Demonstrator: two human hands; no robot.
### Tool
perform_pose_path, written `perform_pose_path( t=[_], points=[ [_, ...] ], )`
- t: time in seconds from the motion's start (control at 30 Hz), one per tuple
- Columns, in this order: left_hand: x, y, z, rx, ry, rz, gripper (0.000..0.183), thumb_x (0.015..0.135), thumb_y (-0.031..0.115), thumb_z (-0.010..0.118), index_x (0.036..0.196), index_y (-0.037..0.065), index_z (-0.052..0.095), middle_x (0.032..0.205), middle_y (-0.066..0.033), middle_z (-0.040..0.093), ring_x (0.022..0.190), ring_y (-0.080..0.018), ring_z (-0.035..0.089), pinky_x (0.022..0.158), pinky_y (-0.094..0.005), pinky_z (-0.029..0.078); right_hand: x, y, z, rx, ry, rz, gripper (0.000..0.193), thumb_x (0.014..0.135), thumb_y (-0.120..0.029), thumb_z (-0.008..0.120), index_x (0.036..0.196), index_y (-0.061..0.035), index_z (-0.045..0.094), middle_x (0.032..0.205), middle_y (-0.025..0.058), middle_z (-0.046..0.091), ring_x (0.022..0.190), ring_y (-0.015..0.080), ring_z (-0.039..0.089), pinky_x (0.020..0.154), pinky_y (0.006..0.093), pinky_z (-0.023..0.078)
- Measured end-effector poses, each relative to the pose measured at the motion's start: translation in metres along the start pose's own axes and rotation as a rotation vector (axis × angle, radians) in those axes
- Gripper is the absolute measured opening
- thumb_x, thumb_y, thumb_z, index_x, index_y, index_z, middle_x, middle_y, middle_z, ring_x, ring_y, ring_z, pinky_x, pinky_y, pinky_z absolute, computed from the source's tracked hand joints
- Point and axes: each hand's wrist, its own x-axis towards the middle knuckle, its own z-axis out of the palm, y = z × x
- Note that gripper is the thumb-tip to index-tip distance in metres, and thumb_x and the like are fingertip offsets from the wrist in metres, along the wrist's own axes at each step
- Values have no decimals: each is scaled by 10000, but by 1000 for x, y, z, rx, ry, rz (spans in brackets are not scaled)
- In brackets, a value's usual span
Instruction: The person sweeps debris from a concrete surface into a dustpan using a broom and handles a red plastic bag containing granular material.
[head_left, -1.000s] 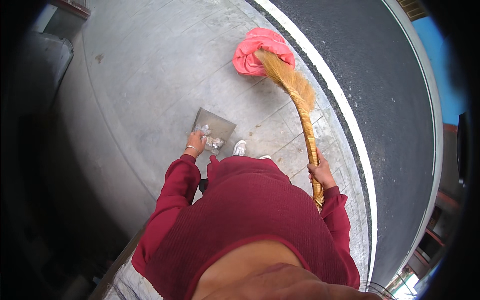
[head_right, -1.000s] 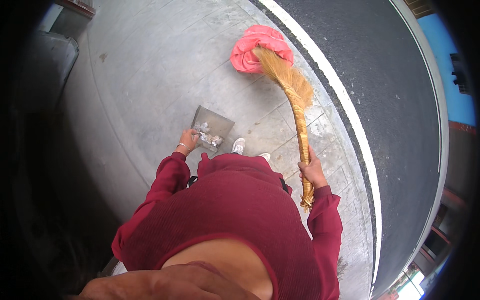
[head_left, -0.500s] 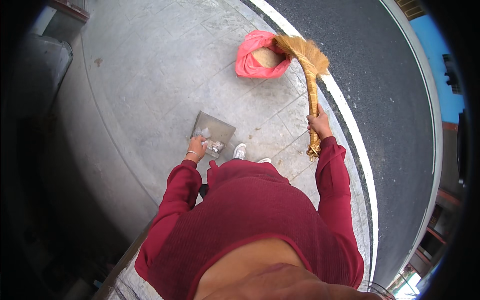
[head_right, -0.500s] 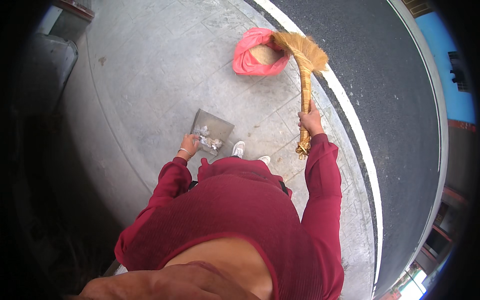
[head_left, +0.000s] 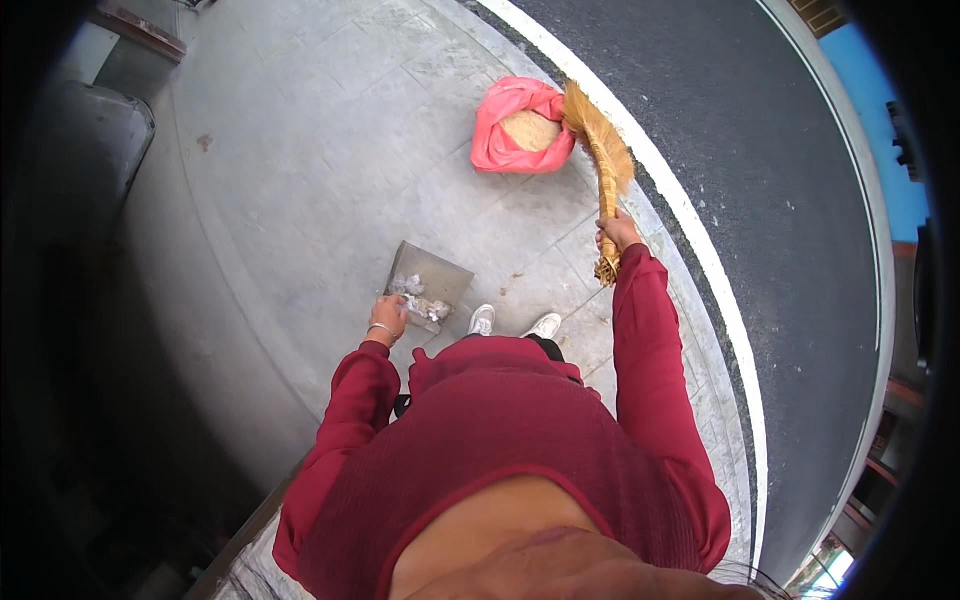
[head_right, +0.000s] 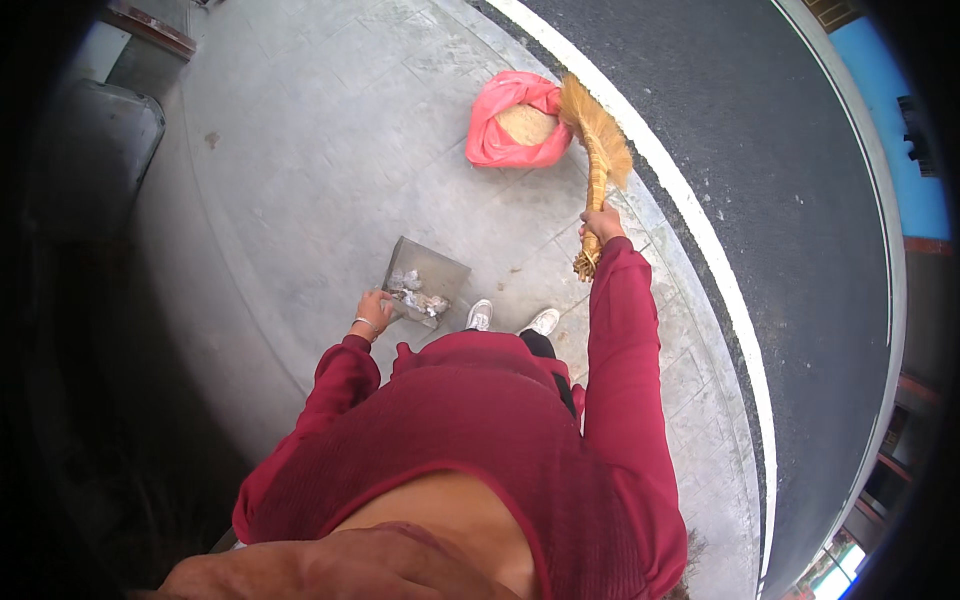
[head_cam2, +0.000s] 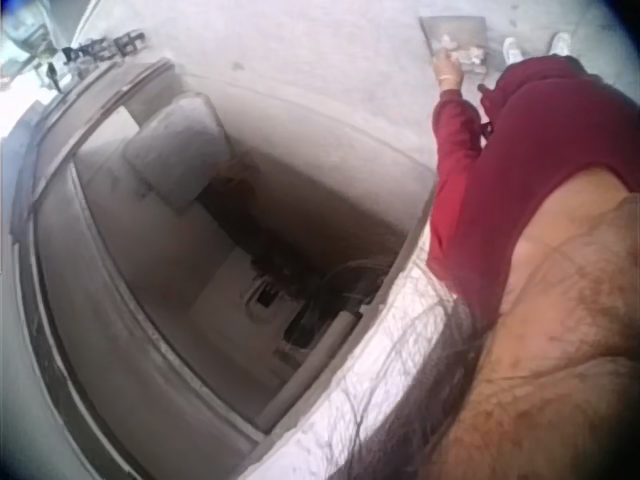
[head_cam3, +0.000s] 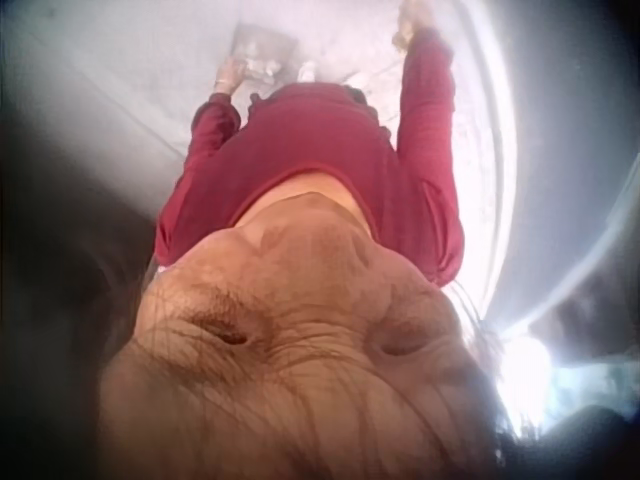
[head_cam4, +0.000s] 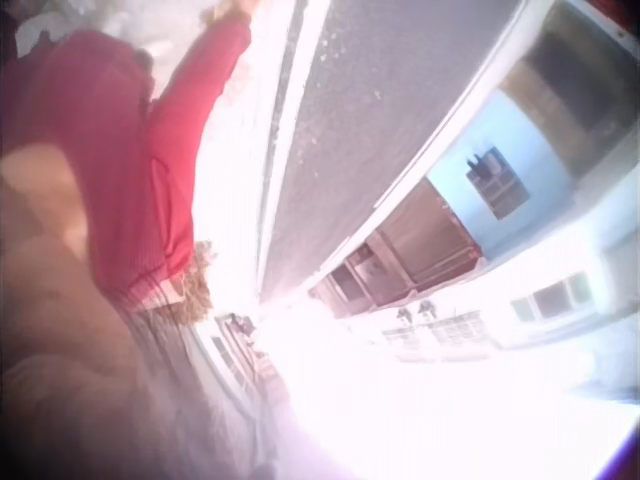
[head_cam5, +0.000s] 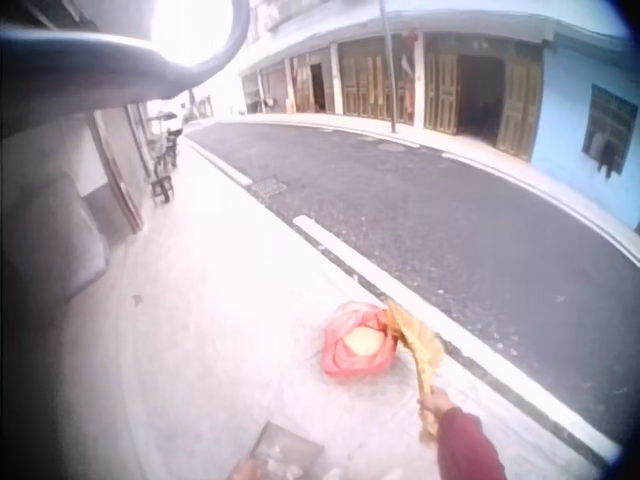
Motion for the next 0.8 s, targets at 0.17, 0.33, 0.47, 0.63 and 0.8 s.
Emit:
perform_pose_path(
  t=[0.17,0.33,0.47,0.63,0.8],
  points=[
    [4,-16,12,178,-58,-266,263,752,204,621,1007,199,558,1255,-124,398,1185,-313,357,930,-489,321,17,9,-14,190,-119,21,317,756,-22,540,1054,-48,436,561,63,475,399,166,487,336,303,426],
    [-2,2,28,225,84,-268,279,756,205,617,1027,206,551,1306,-122,333,1252,-306,258,959,-526,249,-20,14,-78,300,-185,-35,490,774,-27,530,1238,-94,386,581,47,477,442,132,489,368,273,430],
    [3,33,51,313,74,-231,279,752,181,600,1027,201,558,1268,-138,383,1225,-295,307,925,-501,311,-63,28,-137,343,-203,-11,583,790,-40,520,1324,-147,314,627,50,489,452,125,479,381,260,422],
    [1,129,48,339,201,116,152,749,127,522,880,90,590,912,-169,569,854,-302,545,715,-415,440,-104,46,-198,378,-187,24,618,798,-49,518,1353,-163,272,645,59,493,460,120,474,383,259,417],
    [10,159,56,353,114,175,160,789,142,462,860,31,553,850,-162,549,809,-304,524,692,-432,411,-151,53,-231,283,-175,72,683,790,-38,533,1379,-163,211,605,56,502,432,125,491,358,257,411]
  ],
)
